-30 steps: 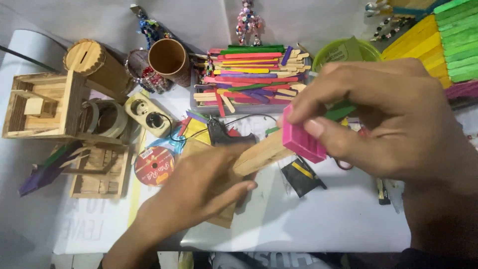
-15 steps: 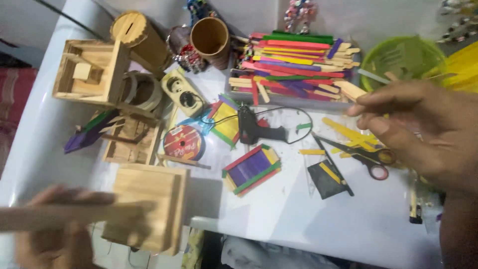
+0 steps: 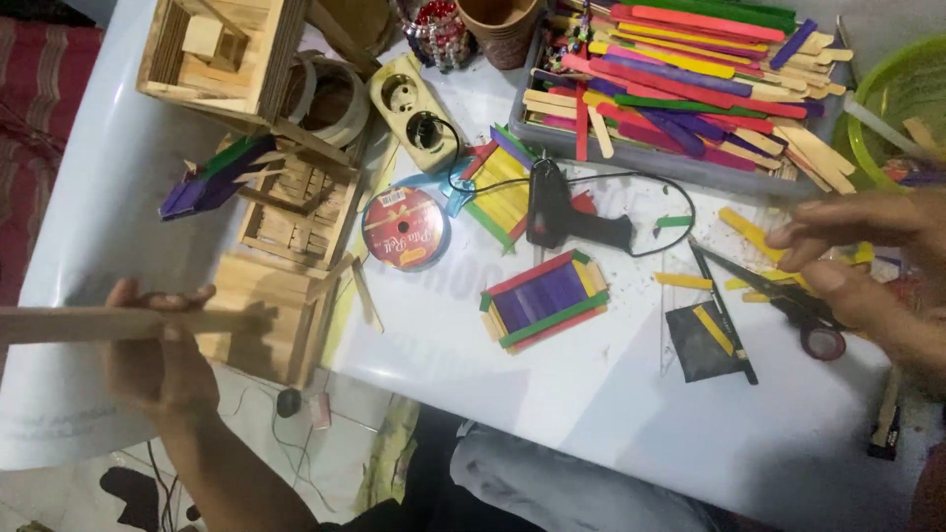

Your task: Assembling a craft structure by cutting colored popsicle sticks to size and bonding them together using a hot glue gun.

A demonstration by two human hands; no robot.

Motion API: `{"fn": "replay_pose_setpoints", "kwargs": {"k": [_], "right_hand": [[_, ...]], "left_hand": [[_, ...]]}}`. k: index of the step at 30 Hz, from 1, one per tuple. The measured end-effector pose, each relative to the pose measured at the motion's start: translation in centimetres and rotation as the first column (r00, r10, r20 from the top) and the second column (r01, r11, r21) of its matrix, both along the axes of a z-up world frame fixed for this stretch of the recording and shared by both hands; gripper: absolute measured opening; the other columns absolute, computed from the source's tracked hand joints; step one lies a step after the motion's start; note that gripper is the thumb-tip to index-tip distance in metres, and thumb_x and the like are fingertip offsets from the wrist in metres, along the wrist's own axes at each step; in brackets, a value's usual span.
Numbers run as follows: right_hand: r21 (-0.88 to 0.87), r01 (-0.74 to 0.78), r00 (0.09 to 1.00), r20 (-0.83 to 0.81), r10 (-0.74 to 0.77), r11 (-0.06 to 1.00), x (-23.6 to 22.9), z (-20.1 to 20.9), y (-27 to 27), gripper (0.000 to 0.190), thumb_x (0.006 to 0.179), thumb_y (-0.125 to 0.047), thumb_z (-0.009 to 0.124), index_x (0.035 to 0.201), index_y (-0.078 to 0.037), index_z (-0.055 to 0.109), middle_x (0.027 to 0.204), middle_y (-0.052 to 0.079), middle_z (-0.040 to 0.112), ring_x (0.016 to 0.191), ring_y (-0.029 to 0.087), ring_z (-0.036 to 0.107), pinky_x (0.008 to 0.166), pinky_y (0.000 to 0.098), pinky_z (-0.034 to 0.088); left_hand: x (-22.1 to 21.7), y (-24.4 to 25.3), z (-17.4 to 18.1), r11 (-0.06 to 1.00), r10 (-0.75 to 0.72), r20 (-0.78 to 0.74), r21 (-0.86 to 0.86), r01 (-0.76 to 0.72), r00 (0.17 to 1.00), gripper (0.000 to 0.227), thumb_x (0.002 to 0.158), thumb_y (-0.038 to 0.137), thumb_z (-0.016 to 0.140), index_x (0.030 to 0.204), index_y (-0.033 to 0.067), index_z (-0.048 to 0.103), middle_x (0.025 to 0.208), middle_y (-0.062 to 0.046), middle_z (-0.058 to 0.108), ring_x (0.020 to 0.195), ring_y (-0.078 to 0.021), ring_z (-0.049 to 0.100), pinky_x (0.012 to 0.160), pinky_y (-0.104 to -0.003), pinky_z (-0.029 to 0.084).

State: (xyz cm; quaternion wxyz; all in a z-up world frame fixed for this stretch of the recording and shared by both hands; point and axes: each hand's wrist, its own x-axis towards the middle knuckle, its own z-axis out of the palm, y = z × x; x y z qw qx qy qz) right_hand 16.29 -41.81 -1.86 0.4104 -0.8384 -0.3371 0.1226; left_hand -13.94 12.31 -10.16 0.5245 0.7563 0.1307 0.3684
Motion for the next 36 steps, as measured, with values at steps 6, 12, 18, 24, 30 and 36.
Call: {"fn": "replay_pose_setpoints", "kwargs": {"k": [6,12,18,24,30,36], "right_hand": [[-0.131,-0.016,0.994,0.104,0.03,0.991,-2.0,2.2,3.7,0.034,0.088,-0.013,0.07,0.122,-0.01,0.069,0.111,0.001,0.079,0.099,0.012,0.077,0.092,0.0268,0.054],[-0.102,-0.234,0.949,0.192,0.25,0.967,-2.4,1.7,6.1,0.03,0.088,-0.023,0.07,0.114,-0.009,0.073,0.105,0.001,0.079,0.092,0.016,0.076,0.087,0.0323,0.055],[-0.182,-0.235,0.957,0.128,0.26,0.955,-2.8,1.5,5.7,0.035,0.088,-0.028,0.069,0.119,-0.013,0.074,0.105,-0.001,0.081,0.088,0.016,0.075,0.081,0.0373,0.057],[-0.235,-0.212,0.966,0.099,0.24,0.949,-2.8,0.1,4.2,0.042,0.086,-0.031,0.071,0.128,-0.02,0.072,0.095,-0.001,0.08,0.079,0.017,0.075,0.069,0.0366,0.057],[-0.188,-0.193,0.97,0.114,0.217,0.963,-3.3,0.5,4.1,0.039,0.086,-0.029,0.071,0.123,-0.017,0.074,0.099,0.0,0.082,0.083,0.016,0.077,0.077,0.0355,0.059],[-0.268,-0.172,0.98,0.047,0.191,0.948,-3.4,-0.1,3.7,0.037,0.085,-0.033,0.071,0.12,-0.022,0.077,0.099,-0.006,0.083,0.088,0.015,0.078,0.077,0.0361,0.059]], "left_hand": [[2.3,1.3,-1.5,0.997,-0.082,0.108,0.015,0.081,0.991,0.042,0.114,0.022,0.058,0.154,0.0131,0.047,0.121,-0.004,0.059,0.119,-0.0193,0.061,0.117,-0.05,0.059],[2.8,-0.9,-0.1,0.82,-0.016,0.164,-0.563,0.107,0.986,0.025,0.113,0.035,0.059,0.133,0.0294,0.073,0.12,0.003,0.073,0.127,-0.021,0.068,0.119,-0.065,0.055],[2.9,-7.0,3.4,0.948,0.284,-0.426,0.258,-0.185,0.859,0.064,0.101,0.01,0.067,0.156,0.0011,0.034,0.139,-0.028,0.03,0.124,-0.0393,0.054,0.101,-0.048,0.058],[3.3,-6.0,2.2,0.925,0.312,-0.514,0.356,-0.132,0.799,0.064,0.104,0.043,0.051,0.141,-0.0095,0.057,0.153,-0.032,0.043,0.14,-0.0427,0.04,0.098,-0.058,0.053],[2.9,-4.2,0.8,0.862,0.34,-0.459,0.5,-0.077,0.821,0.046,0.106,0.025,0.053,0.137,-0.0069,0.064,0.154,-0.035,0.047,0.14,-0.0483,0.038,0.1,-0.072,0.04],[2.2,-4.5,0.0,0.913,0.377,-0.345,0.295,-0.282,0.86,0.046,0.106,0.01,0.069,0.144,-0.0062,0.049,0.13,-0.025,0.035,0.123,-0.0424,0.052,0.066,-0.049,0.068]]}}
